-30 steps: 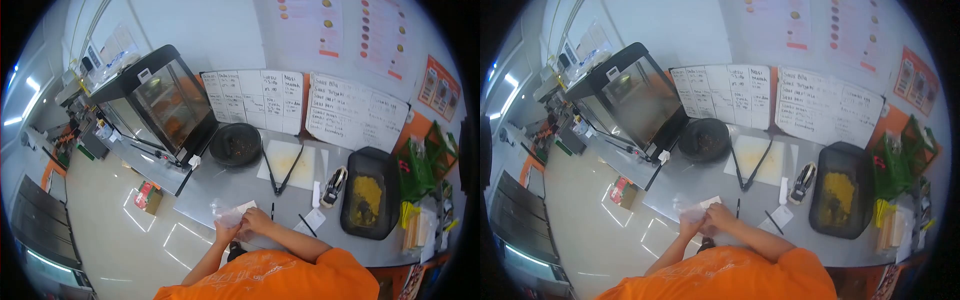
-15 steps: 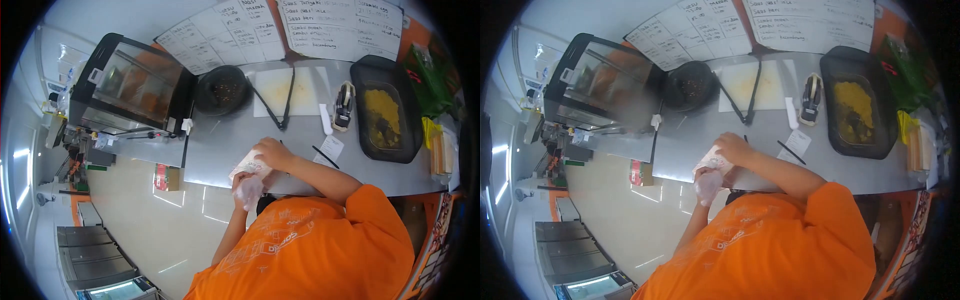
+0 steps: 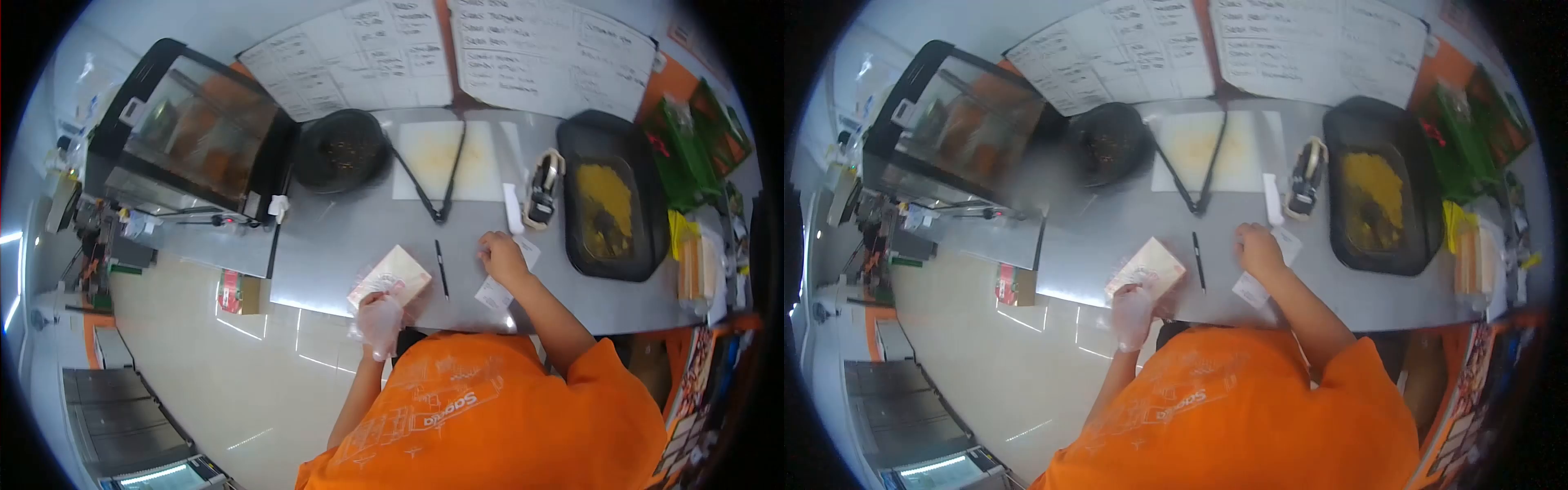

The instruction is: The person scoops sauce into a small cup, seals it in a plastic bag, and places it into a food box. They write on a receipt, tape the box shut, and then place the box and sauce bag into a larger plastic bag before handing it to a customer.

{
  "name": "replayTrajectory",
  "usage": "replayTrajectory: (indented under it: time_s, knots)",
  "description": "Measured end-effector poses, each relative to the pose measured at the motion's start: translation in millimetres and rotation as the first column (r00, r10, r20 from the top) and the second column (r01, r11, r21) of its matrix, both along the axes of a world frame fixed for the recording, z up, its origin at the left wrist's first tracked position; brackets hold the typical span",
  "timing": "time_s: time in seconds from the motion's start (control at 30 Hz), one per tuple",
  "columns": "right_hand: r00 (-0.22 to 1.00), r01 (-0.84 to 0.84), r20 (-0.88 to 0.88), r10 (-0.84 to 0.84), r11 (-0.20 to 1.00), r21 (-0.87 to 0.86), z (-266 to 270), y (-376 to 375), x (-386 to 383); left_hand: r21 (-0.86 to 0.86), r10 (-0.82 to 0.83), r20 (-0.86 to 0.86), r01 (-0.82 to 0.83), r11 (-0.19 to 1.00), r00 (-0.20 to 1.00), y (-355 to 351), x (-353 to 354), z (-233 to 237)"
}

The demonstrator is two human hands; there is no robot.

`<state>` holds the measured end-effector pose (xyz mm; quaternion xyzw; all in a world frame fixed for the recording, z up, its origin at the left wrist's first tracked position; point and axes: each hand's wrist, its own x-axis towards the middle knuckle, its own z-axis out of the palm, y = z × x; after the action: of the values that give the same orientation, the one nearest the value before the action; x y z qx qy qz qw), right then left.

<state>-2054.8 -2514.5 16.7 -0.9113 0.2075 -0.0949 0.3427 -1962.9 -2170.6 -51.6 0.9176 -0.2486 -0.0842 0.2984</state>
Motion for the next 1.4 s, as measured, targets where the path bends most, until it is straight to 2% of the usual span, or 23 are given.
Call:
replayTrajectory:
  time_s: [0.03,0.1,0.27,0.33,0.37,0.4,0.43,0.5,0.57,0.6,0.67,0.7,0.77,0.8,0.83,0.97,1.0,1.03,1.07,1.17,1.23,1.27,1.4]
  knots:
    - [0.999,-0.030,0.018,0.030,1.000,-0.003,6,3,16,-0.003,0.030,0.018,-0.030,1.000,0.999,-1,1,6]
    - [0.977,-0.059,0.212,0.037,0.993,0.100,21,18,50,-0.572,0.015,-0.222,-0.142,0.808,0.975,-10,-17,33]
    - [0.899,-0.358,0.293,0.326,0.931,0.064,57,69,128,-0.607,-0.039,-0.279,-0.145,0.781,0.960,-11,-16,50]
    - [0.853,-0.407,0.360,0.379,0.913,0.003,49,86,151,-0.573,-0.078,-0.402,-0.184,0.799,0.912,1,4,-27]
    - [0.869,-0.383,0.345,0.353,0.923,0.021,44,89,151,-0.545,-0.024,-0.362,-0.190,0.817,0.932,-1,-4,3]
    - [0.882,-0.364,0.334,0.333,0.931,0.032,41,92,150,-0.322,-0.001,0.030,0.011,0.947,1.000,0,1,-47]
    - [0.914,-0.386,0.144,0.380,0.922,0.017,39,91,152,-0.510,0.100,-0.483,-0.373,0.775,0.870,-11,-11,28]
    - [0.871,-0.423,0.313,0.379,0.902,0.085,26,95,137,-0.772,-0.192,-0.440,-0.260,0.580,0.877,-3,-22,38]
    - [0.884,-0.444,0.231,0.407,0.885,0.139,37,96,117,-0.537,-0.142,0.016,0.129,0.834,0.990,0,-18,66]
    - [0.880,-0.438,0.237,0.412,0.896,0.068,32,90,107,-0.544,-0.118,0.031,0.116,0.831,0.993,-2,-12,51]
    - [0.896,-0.381,0.222,0.385,0.922,-0.063,22,71,82,-0.586,-0.116,-0.411,-0.164,0.793,0.904,-7,-9,6]
    - [0.915,-0.332,0.199,0.352,0.935,-0.129,20,57,62,-0.593,-0.109,-0.418,-0.180,0.785,0.902,-7,-18,18]
    - [0.981,-0.185,-0.009,0.196,0.913,-0.364,5,22,19,-0.686,-0.164,-0.320,-0.108,0.719,0.933,-3,-22,71]
    - [0.997,-0.049,-0.077,0.029,0.959,-0.278,-1,8,-4,-0.464,-0.165,0.120,0.202,0.862,0.979,0,-19,67]
    - [0.979,0.098,-0.155,-0.129,0.976,-0.196,-7,-4,-23,-0.463,-0.149,0.142,0.199,0.864,0.979,4,-12,81]
    - [0.951,0.074,-0.258,-0.169,0.938,-0.338,-8,-15,-85,-0.366,-0.179,0.261,0.269,0.891,0.948,9,-30,119]
    - [0.954,0.120,-0.219,-0.207,0.928,-0.353,-6,-10,-93,-0.706,-0.244,-0.103,0.102,0.701,0.964,8,-32,100]
    - [0.956,0.118,-0.210,-0.203,0.927,-0.356,-9,-9,-96,-0.870,-0.411,-0.395,-0.190,0.456,0.821,9,-31,91]
    - [0.961,0.147,-0.177,-0.211,0.937,-0.317,-13,-9,-99,-0.872,-0.409,-0.390,-0.189,0.451,0.825,9,-32,110]
    - [0.961,0.171,-0.182,-0.210,0.963,-0.208,-24,-17,-102,-0.868,-0.460,-0.328,-0.071,0.491,0.825,15,-24,133]
    - [0.954,0.168,-0.227,-0.198,0.975,-0.143,-23,-20,-103,-0.688,-0.454,-0.336,0.115,0.717,0.825,15,-5,125]
    - [0.961,0.221,-0.121,-0.250,0.953,-0.209,-19,-21,-105,-0.477,-0.095,-0.648,-0.305,0.824,0.756,-2,-10,137]
    - [0.943,0.275,-0.091,-0.320,0.904,-0.327,-11,-25,-105,-0.325,0.024,-0.598,-0.269,0.907,0.801,-24,-9,158]
